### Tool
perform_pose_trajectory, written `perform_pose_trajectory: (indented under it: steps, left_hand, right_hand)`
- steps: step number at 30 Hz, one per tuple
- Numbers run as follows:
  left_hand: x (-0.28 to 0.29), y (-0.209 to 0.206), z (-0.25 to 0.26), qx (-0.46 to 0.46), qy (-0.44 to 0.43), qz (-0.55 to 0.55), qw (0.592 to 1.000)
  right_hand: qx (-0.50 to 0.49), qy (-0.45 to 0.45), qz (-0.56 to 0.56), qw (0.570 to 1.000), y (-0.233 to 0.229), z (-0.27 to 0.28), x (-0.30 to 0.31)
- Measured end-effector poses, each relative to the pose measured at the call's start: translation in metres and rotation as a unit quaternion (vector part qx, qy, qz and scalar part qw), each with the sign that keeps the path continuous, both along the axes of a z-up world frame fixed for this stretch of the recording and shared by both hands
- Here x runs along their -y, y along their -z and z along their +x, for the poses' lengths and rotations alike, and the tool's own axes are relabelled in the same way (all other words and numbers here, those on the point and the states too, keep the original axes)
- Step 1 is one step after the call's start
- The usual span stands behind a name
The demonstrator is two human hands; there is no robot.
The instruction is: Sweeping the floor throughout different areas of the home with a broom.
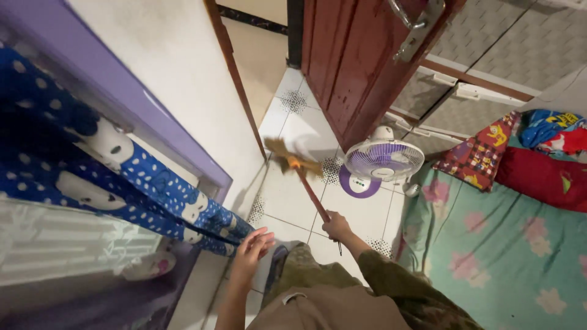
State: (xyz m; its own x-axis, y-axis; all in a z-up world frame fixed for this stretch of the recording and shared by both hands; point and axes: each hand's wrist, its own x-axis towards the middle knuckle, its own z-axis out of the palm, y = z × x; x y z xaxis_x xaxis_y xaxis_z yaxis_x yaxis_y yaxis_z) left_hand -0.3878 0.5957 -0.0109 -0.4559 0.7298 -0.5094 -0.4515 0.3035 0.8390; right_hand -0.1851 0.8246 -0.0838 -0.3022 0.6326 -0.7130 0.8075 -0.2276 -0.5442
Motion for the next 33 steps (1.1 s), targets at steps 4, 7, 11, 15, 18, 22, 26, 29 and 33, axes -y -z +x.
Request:
perform_pose_trajectory:
  steps: [4, 7, 11, 15, 18, 22, 26, 29, 33]
  left_hand:
    - [-0.030, 0.002, -0.028, -0.020, 0.047, 0.050, 0.997]
    - [-0.058, -0.011, -0.046, -0.001, 0.088, 0.021, 0.996]
    - [-0.082, -0.026, -0.068, -0.013, 0.139, 0.038, 0.990]
    - [-0.102, -0.030, -0.086, -0.023, 0.165, 0.023, 0.986]
    - [-0.109, -0.017, -0.100, -0.014, 0.181, 0.058, 0.982]
    - [-0.114, -0.007, -0.113, -0.012, 0.184, 0.042, 0.982]
    - [-0.129, 0.016, -0.124, -0.018, 0.195, 0.017, 0.980]
    - [-0.144, 0.019, -0.126, -0.019, 0.201, 0.017, 0.979]
    - [-0.177, 0.025, -0.130, 0.000, 0.195, 0.011, 0.981]
  right_hand:
    - [-0.104, 0.161, -0.077, 0.978, -0.009, -0.011, 0.001]
    - [-0.219, 0.287, -0.170, 0.917, -0.025, -0.029, 0.004]
    - [-0.293, 0.474, -0.267, 0.787, -0.042, -0.046, 0.027]
    - [-0.327, 0.561, -0.327, 0.687, -0.041, -0.068, 0.036]
    - [-0.324, 0.577, -0.393, 0.639, 0.030, -0.075, 0.019]
    - [-0.321, 0.560, -0.416, 0.641, 0.099, -0.071, -0.020]
    - [-0.371, 0.488, -0.445, 0.653, 0.137, -0.081, -0.056]
    - [-0.428, 0.423, -0.452, 0.658, 0.123, -0.087, -0.078]
    - [-0.457, 0.414, -0.391, 0.683, 0.095, -0.099, -0.127]
